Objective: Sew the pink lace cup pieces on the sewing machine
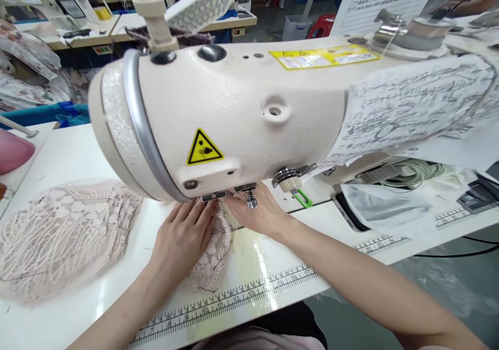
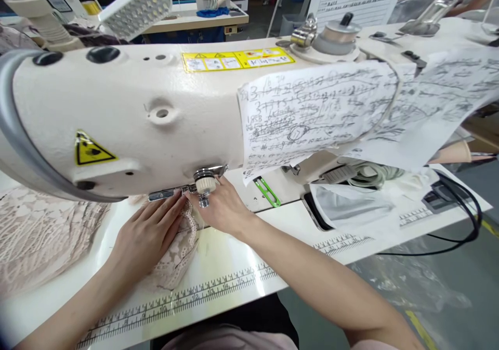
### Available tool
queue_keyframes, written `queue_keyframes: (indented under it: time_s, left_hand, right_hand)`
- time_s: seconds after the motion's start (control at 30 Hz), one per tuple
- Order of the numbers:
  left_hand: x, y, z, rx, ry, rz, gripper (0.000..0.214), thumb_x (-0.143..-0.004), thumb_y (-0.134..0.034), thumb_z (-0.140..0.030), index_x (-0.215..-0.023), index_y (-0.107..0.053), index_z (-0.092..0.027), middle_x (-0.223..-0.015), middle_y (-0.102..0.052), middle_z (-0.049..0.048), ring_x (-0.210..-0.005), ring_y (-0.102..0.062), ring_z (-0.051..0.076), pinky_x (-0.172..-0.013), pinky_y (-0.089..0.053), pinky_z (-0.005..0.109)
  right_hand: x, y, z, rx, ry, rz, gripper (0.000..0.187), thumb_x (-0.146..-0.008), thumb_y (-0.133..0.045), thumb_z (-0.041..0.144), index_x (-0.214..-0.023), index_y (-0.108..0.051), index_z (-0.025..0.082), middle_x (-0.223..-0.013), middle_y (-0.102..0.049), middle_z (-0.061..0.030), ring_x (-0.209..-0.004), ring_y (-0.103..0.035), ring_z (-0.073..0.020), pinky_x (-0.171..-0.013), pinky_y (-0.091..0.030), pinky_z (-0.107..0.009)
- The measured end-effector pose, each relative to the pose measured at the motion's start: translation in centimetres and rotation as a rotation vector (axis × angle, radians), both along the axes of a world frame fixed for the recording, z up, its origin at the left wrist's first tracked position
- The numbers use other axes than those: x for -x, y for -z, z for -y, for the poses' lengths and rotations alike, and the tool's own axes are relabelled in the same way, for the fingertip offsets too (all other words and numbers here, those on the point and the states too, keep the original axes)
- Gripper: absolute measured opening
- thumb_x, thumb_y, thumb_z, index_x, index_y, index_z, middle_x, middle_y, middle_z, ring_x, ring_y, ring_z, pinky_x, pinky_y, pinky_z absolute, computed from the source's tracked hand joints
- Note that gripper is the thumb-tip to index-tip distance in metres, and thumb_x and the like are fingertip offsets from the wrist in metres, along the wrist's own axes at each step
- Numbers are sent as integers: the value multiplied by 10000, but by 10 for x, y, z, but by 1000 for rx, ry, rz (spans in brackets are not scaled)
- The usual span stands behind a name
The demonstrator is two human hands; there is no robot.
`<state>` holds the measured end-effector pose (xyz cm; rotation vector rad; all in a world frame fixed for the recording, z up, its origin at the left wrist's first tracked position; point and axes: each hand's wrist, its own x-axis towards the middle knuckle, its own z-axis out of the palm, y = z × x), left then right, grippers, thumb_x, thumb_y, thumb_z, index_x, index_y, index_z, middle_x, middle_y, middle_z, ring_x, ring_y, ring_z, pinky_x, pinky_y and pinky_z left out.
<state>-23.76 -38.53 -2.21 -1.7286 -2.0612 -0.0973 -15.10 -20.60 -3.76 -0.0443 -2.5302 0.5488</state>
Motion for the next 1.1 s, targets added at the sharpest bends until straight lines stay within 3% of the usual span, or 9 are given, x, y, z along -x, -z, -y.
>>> queue_keyframes:
  time_s: [0.2, 0.3, 0.4, 0.53, 0.63, 0.77, 0.93, 1.0, 1.1]
  left_hand:
    - [0, -3, 0, -11, -16, 13, 364, -960, -500, -261, -1259, -602, -80, -1234, -671, 129, -1075, -658, 277, -879, -563, 419]
    - [-3, -17, 6, -31, 27, 37, 326, -933, -550, -229, -1220, -618, -92, -1211, -683, 120, -1100, -649, 272, -906, -552, 410]
    - [-10, -34, 20, -9, 222, 88, 212, -894, -602, -178, -1094, -656, -130, -1108, -721, 73, -1026, -663, 217, -851, -549, 350]
    - [-30, -38, 51, 137, 474, 46, 90, -890, -628, -242, -946, -673, -187, -979, -716, 28, -926, -650, 182, -758, -513, 325]
    - [-44, -29, 70, 202, 425, -28, 139, -919, -557, -186, -991, -676, -184, -1050, -701, 49, -1002, -629, 208, -750, -492, 339]
    - [-52, -28, 77, 122, 326, -23, 276, -923, -406, -47, -987, -654, -149, -1028, -716, 58, -957, -647, 197, -715, -502, 314]
    - [-46, -45, 66, 99, 58, 288, 212, -976, -364, -115, -1061, -557, -140, -989, -708, 66, -694, -652, 129, -507, -449, 239]
    - [-38, -47, 57, 107, 58, 344, 155, -992, -402, -220, -1028, -539, -156, -868, -691, 41, -599, -612, 137, -483, -427, 264]
    - [-25, -42, 38, 165, 134, 325, 179, -969, -458, -302, -1014, -551, -157, -802, -662, 46, -689, -627, 192, -578, -466, 307]
  right_hand:
    - [-7, -8, -4, -227, -61, -112, 258, -915, -471, 101, -891, -703, 211, -783, -717, -14, -707, -615, -174, -764, -496, -341]
    - [-13, -13, -6, -292, -164, -131, 292, -890, -432, 43, -922, -678, 197, -920, -723, -16, -748, -621, -160, -701, -464, -311]
    - [-16, -17, -7, -234, -326, -69, 314, -848, -394, 1, -884, -646, 187, -986, -699, -17, -779, -601, -146, -680, -443, -292]
    - [-19, -24, -11, -27, -530, 143, 285, -757, -407, -18, -770, -593, 197, -814, -643, 13, -796, -556, -144, -772, -426, -308]
    - [-22, -30, -16, 66, -598, 315, 247, -723, -452, -8, -741, -576, 204, -817, -623, 26, -838, -544, -150, -854, -400, -340]
    - [-24, -34, -22, 124, -621, 409, 178, -788, -553, 53, -727, -606, 212, -931, -637, 25, -841, -545, -145, -928, -382, -376]
    - [-23, -34, -26, 176, -642, 401, 157, -829, -648, 118, -708, -633, 217, -943, -663, 44, -882, -553, -148, -967, -392, -382]
    - [-23, -35, -27, 195, -639, 383, 152, -819, -649, 107, -718, -640, 221, -968, -670, 39, -884, -548, -151, -961, -407, -377]
    - [-23, -39, -30, 224, -634, 387, 162, -786, -658, 68, -719, -646, 215, -991, -673, 28, -866, -548, -148, -916, -437, -351]
